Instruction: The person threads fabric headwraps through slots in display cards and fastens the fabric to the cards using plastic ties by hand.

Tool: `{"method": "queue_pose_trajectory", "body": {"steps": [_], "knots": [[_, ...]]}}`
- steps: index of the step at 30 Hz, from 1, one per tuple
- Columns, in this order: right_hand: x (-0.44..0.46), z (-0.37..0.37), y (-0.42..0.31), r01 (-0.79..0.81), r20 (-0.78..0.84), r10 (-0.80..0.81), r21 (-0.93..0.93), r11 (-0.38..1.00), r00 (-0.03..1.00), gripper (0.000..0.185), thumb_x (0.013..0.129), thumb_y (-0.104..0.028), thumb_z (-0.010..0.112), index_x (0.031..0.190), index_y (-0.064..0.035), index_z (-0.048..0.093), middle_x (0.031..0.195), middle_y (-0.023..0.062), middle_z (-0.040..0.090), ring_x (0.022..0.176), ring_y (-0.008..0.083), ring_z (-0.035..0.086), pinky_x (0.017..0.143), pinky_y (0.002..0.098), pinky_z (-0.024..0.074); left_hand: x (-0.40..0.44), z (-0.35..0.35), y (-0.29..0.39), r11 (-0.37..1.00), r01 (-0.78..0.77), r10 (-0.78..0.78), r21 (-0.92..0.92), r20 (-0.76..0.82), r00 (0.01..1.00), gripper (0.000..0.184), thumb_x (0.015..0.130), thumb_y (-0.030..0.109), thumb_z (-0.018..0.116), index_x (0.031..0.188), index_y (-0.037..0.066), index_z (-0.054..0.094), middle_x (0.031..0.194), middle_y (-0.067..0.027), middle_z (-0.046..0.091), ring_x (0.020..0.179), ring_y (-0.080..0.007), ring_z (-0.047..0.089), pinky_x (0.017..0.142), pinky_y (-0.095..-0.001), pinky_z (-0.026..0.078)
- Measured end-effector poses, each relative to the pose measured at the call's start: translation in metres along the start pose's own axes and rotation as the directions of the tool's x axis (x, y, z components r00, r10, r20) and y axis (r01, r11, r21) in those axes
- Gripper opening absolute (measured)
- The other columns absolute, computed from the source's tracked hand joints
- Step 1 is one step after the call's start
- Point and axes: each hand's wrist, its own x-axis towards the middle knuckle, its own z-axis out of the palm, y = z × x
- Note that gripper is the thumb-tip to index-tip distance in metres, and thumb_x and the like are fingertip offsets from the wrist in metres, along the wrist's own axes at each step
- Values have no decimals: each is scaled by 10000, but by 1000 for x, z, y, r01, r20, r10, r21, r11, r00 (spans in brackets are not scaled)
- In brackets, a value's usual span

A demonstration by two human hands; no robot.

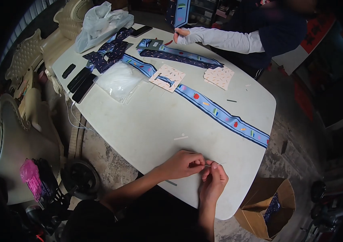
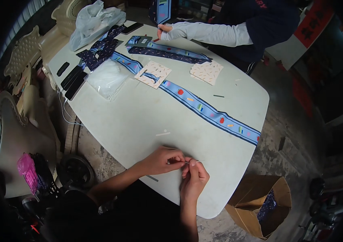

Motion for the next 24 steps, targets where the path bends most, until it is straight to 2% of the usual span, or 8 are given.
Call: {"method": "queue_pose_trajectory", "body": {"steps": [5, 12, 17, 24], "knots": [[-1, 2, 0, 8, 6, -7, -58, 998, 1000, 240, 1016, -156, 610, 964, 64, 691, 674, 37, 572, 597, 98, 481, 576, 240, 359, -1, 0, -1, 1000, -7, 7, -2, 10, 1000, 102, 891, 88, 709, 920, 19, 639, 758, -74, 699, 657, -188, 660, 641, -314, 519], [1, 3, 2, 6, 12, -5, -30, 1000, 1000, 227, 1012, -142, 610, 996, 71, 687, 685, 41, 577, 606, 100, 489, 578, 238, 367, 0, 0, 0, 1000, -3, 3, 5, 8, 1000, 105, 894, 89, 701, 927, 10, 640, 769, -80, 712, 657, -202, 668, 640, -324, 521], [-2, 3, 3, -2, -8, 2, -72, 997, 1000, 198, 1005, -109, 603, 1017, 73, 681, 713, 48, 591, 614, 107, 506, 588, 234, 391, -3, 1, 3, 1000, -2, 2, -25, 21, 1000, 96, 903, 85, 698, 933, 13, 642, 765, -78, 711, 649, -180, 661, 635, -312, 516], [1, 3, 2, -10, 0, 10, 6, 1000, 1000, 216, 1016, -108, 575, 1037, 83, 675, 717, 50, 596, 616, 110, 515, 581, 233, 395, -4, 2, 1, 1000, -13, 14, -18, 14, 1000, 95, 909, 81, 704, 931, 17, 637, 756, -67, 703, 647, -159, 651, 627, -293, 509]]}}
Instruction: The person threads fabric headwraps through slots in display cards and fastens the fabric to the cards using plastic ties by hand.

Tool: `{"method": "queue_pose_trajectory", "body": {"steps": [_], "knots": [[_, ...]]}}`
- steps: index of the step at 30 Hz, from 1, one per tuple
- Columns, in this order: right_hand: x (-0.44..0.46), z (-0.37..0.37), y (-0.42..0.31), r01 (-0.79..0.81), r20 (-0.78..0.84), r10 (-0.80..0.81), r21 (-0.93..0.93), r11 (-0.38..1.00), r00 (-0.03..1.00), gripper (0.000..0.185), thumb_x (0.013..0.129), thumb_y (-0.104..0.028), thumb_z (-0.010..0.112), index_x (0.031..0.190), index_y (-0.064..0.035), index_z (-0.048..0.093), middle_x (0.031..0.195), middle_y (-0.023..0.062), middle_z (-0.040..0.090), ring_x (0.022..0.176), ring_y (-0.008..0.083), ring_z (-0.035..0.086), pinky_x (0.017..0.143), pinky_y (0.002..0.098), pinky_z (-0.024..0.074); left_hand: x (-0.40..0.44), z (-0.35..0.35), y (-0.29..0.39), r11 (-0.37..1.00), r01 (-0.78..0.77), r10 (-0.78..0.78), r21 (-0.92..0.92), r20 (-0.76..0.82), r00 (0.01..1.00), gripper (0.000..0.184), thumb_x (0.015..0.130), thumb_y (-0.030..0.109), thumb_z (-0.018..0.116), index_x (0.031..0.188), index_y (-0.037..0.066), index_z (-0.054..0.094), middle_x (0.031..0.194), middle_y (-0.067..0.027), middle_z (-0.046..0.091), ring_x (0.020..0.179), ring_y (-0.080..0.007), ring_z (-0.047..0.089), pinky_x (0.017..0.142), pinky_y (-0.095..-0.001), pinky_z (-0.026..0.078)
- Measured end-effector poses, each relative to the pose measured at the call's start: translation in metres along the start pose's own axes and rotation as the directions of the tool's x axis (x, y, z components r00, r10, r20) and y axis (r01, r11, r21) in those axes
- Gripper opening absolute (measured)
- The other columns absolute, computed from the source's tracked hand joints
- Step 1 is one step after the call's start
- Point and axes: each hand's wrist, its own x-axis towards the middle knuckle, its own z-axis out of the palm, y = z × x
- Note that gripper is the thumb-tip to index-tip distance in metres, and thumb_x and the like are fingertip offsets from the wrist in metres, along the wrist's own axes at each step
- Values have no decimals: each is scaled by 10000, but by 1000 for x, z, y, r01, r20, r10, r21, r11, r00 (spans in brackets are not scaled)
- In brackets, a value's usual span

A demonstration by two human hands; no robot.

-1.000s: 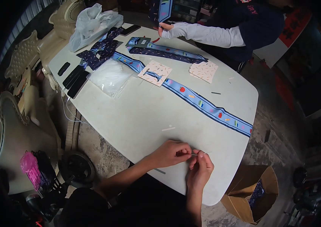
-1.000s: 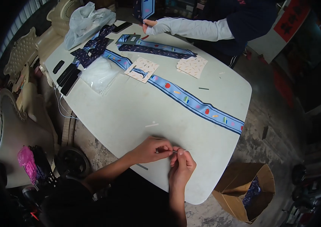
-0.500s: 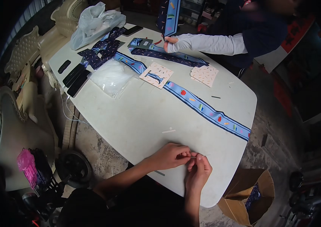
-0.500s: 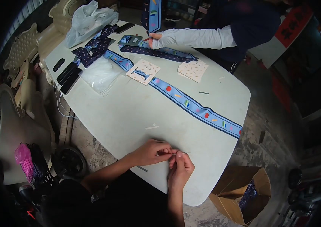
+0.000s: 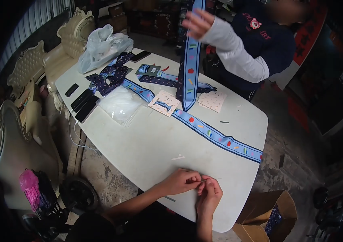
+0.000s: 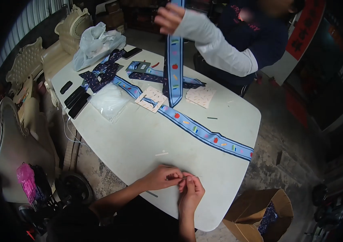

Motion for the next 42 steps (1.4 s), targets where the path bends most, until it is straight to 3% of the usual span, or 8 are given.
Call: {"method": "queue_pose_trajectory", "body": {"steps": [4, 6, 15, 18, 24, 30, 42], "knots": [[1, -2, 0, 4, 21, -4, 13, 1000, 1000, 206, 1023, -76, 562, 1040, 94, 677, 729, 48, 600, 630, 109, 514, 593, 230, 399, 8, -6, 0, 998, -53, 53, 21, 2, 999, 90, 909, 77, 707, 944, 21, 646, 731, -59, 679, 625, -152, 620, 612, -288, 497], [-2, -3, -2, -4, 27, 3, 13, 1000, 1000, 199, 1024, -61, 560, 1044, 98, 678, 735, 45, 601, 637, 107, 512, 601, 229, 401, 1, -2, -4, 999, 32, -33, 25, 42, 999, 118, 916, 92, 721, 997, 15, 682, 814, -52, 712, 711, -125, 668, 655, -280, 538], [-3, -2, -3, 9, 39, -8, -21, 1000, 999, 209, 1012, -73, 578, 1054, 94, 697, 722, 27, 595, 633, 90, 503, 598, 228, 393, 2, -3, -4, 999, 20, -18, -27, 44, 999, 98, 935, 73, 706, 1005, 8, 681, 795, -28, 703, 697, -76, 623, 634, -256, 507], [-3, -2, -4, 22, 42, -20, -53, 998, 999, 209, 1010, -79, 586, 1045, 86, 709, 726, 19, 596, 641, 85, 506, 596, 225, 391, 2, -2, 4, 999, 27, -26, -37, 17, 1000, 94, 932, 87, 697, 939, 8, 646, 751, -62, 691, 647, -131, 622, 629, -280, 495], [-4, -2, -3, 30, 15, -29, -82, 996, 999, 203, 1005, -95, 608, 1042, 68, 725, 743, 6, 604, 660, 77, 507, 611, 218, 387, 0, -2, -2, 998, 47, -46, -34, 28, 999, 80, 936, 77, 713, 973, 21, 670, 809, -20, 702, 699, -65, 610, 625, -249, 494], [-3, -1, -3, 22, 18, -21, -77, 997, 1000, 197, 1007, -92, 608, 1035, 65, 724, 755, 4, 608, 677, 73, 502, 634, 213, 386, 2, -2, 0, 1000, 12, -12, -28, 6, 1000, 99, 933, 91, 707, 929, 12, 647, 746, -38, 674, 662, -82, 606, 598, -255, 489], [-1, -2, -2, 12, 17, -10, -109, 994, 1000, 188, 1009, -79, 597, 1015, 68, 715, 776, 16, 619, 671, 77, 500, 624, 221, 395, 3, -4, 2, 999, 43, -44, 26, 29, 999, 73, 916, 60, 714, 945, 26, 657, 807, -37, 709, 707, -109, 656, 632, -265, 519]]}}
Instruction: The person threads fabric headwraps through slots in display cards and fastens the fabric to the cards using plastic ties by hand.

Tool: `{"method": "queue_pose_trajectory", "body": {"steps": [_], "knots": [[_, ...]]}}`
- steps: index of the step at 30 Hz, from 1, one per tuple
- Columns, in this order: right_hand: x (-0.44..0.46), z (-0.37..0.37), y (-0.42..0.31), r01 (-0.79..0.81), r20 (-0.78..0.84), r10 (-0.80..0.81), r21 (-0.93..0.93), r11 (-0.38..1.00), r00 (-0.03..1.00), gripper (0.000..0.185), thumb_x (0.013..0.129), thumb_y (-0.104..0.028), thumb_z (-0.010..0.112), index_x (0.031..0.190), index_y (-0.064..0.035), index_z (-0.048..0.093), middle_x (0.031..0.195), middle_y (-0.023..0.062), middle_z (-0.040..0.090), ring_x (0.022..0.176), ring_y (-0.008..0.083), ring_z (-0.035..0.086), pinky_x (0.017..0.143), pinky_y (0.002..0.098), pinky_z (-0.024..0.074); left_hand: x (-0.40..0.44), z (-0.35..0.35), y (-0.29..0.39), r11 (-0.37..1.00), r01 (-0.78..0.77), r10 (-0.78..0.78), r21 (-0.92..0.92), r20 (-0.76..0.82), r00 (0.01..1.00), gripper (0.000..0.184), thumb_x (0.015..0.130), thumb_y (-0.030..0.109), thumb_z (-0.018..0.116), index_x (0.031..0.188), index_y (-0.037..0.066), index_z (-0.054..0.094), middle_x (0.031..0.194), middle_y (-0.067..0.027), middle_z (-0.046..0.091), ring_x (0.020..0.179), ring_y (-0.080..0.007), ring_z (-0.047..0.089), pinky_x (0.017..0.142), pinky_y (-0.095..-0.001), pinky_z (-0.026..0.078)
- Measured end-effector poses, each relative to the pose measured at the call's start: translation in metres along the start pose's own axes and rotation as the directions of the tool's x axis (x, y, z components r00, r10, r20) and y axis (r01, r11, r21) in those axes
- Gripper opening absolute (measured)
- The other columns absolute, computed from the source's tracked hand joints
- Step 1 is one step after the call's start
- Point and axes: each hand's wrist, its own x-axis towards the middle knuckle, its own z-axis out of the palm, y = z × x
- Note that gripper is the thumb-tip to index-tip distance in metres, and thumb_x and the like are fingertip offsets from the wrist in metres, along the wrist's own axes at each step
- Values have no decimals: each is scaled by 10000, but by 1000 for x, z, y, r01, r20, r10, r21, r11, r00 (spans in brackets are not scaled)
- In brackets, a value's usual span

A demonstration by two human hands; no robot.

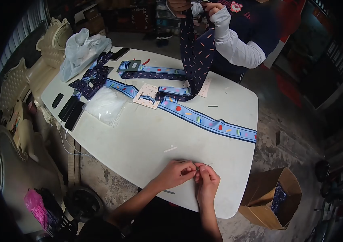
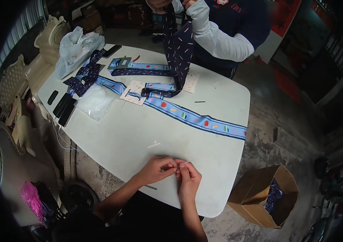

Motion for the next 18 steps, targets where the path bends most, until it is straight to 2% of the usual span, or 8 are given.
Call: {"method": "queue_pose_trajectory", "body": {"steps": [8, 18], "knots": [[1, 2, 2, 8, -13, -8, -57, 998, 1000, 190, 1009, -80, 588, 1031, 62, 713, 757, 22, 610, 655, 86, 516, 599, 227, 400, 0, 2, -1, 998, -60, 61, 33, -46, 997, 87, 902, 60, 726, 932, 17, 656, 801, -51, 701, 699, -117, 659, 609, -265, 516], [0, 1, 3, 18, 3, -18, -29, 999, 1000, 159, 1011, -69, 606, 978, 54, 702, 870, 39, 679, 702, 74, 529, 634, 220, 426, 1, 0, 1, 998, -47, 48, 32, -33, 998, 92, 900, 54, 726, 934, 9, 653, 816, -68, 700, 706, -132, 671, 623, -273, 533]]}}
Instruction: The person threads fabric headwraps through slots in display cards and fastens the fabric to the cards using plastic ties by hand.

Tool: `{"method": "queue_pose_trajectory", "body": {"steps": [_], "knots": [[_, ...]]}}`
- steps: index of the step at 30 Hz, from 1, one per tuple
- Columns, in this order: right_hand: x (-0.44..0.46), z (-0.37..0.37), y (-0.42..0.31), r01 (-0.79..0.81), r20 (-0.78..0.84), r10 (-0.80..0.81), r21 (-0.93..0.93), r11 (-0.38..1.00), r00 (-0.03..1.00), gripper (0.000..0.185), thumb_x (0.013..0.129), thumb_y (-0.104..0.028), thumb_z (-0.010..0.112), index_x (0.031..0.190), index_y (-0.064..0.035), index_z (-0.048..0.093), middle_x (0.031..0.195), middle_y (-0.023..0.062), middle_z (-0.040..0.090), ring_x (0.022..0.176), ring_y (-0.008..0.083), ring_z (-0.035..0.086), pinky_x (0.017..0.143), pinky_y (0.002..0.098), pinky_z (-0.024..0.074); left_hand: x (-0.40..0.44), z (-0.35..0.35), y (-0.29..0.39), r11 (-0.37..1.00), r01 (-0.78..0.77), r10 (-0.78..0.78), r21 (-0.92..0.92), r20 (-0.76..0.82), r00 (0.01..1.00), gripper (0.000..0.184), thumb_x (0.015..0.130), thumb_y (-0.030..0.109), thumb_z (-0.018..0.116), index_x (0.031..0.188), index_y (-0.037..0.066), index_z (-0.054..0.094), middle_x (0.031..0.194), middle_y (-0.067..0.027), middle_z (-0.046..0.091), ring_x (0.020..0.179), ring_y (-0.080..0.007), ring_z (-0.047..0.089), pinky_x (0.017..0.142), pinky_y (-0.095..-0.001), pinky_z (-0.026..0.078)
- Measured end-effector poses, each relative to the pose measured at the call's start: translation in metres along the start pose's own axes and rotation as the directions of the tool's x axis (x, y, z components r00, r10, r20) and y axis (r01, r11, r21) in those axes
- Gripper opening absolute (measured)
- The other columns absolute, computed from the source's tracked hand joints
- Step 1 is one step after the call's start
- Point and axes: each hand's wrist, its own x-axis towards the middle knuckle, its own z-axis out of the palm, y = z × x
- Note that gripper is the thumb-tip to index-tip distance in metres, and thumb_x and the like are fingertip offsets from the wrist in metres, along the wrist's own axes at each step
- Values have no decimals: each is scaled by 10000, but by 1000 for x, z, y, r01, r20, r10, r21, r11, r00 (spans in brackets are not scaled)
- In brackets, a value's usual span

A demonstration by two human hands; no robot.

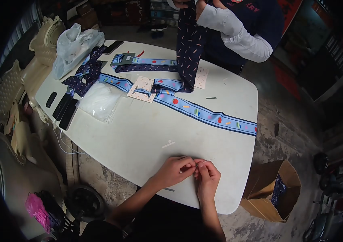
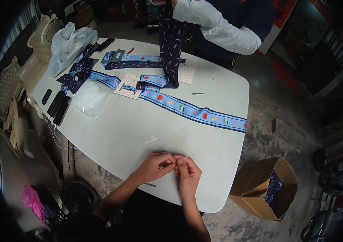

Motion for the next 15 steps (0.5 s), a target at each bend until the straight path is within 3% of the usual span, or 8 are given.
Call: {"method": "queue_pose_trajectory", "body": {"steps": [15], "knots": [[1, -3, 3, 1, 13, -1, -5, 1000, 1000, 142, 1010, -54, 603, 975, 44, 699, 900, 45, 693, 708, 71, 534, 631, 218, 428, 0, 0, 3, 1000, 20, -20, -20, -1, 1000, 106, 910, 63, 726, 944, -10, 658, 832, -85, 711, 718, -141, 692, 637, -281, 550]]}}
